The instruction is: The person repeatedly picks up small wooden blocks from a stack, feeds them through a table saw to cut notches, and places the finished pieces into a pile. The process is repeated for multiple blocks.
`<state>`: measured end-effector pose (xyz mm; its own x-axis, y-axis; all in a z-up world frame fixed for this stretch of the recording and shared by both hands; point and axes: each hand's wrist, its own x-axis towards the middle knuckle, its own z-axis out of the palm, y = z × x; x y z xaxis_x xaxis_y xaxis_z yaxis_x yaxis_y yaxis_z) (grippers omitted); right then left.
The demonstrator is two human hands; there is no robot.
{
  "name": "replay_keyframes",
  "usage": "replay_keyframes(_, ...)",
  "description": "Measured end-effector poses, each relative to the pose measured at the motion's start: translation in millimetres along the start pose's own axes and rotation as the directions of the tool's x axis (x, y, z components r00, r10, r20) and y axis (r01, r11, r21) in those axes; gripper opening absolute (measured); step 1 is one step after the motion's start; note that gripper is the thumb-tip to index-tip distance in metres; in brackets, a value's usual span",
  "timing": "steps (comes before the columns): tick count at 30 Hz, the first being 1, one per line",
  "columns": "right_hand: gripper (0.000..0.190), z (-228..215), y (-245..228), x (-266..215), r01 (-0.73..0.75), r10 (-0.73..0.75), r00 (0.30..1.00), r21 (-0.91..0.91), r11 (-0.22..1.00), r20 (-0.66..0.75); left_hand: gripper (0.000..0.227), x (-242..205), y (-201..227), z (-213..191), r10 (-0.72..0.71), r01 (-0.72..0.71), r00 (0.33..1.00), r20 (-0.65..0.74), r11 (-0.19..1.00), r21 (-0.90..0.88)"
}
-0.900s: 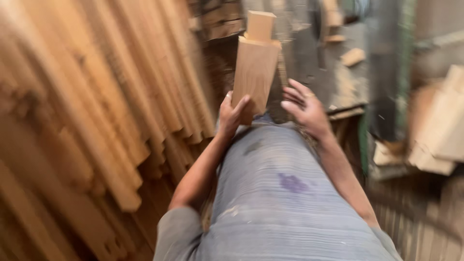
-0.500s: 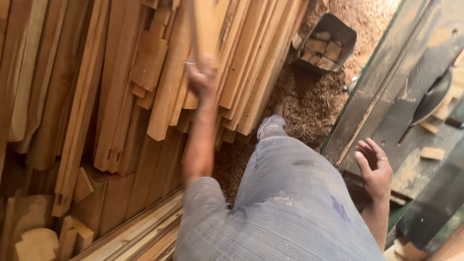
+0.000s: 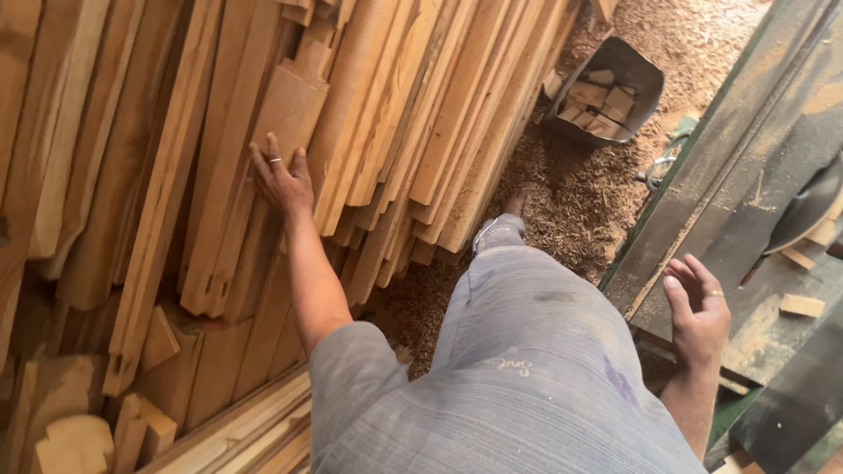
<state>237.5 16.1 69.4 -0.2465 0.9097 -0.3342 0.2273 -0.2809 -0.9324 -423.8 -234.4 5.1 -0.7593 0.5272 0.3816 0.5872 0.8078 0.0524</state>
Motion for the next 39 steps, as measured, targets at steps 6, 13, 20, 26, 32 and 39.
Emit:
replay_keyframes(6,0.046,13,-19,8,0.021,-0.024,0.999,-0.096,0.995,-0.034,0.059,32,-1,40,-0.007,-0.010,0.993,-0.122,0.990,-0.140)
replay_keyframes(13,0.043,-20,-29,-8,-0.001,-0.051,0.967,-0.206,0.978,-0.248,0.054,35,42,17,-0.037,0.048,0.996,-0.081,0.989,0.141)
replay_keyframes(20,0.008,-151,27,-91,0.093,-0.348,0.530,-0.355,0.930,-0.773,0.051,-55,247,19,0.500,-0.482,0.857,-0.124,0.693,-0.536)
replay_keyframes(26,0.063,-279,105,-212,-0.535,-0.324,0.173,-0.365,0.762,-0.930,0.041,-170,371,-14,0.821,-0.455,0.568,-0.059,0.253,-0.854)
replay_keyframes(32,0.113,-320,125,-230,-0.706,0.105,0.485,-0.318,0.633,-0.868,0.046,-197,404,-36,0.925,-0.198,0.321,0.205,0.277,-0.940)
replay_keyframes(39,0.106,-256,59,-229,0.187,0.000,0.468,0.099,0.977,-0.884,0.043,-191,471,-111,0.862,0.156,0.395,0.318,0.278,-0.948)
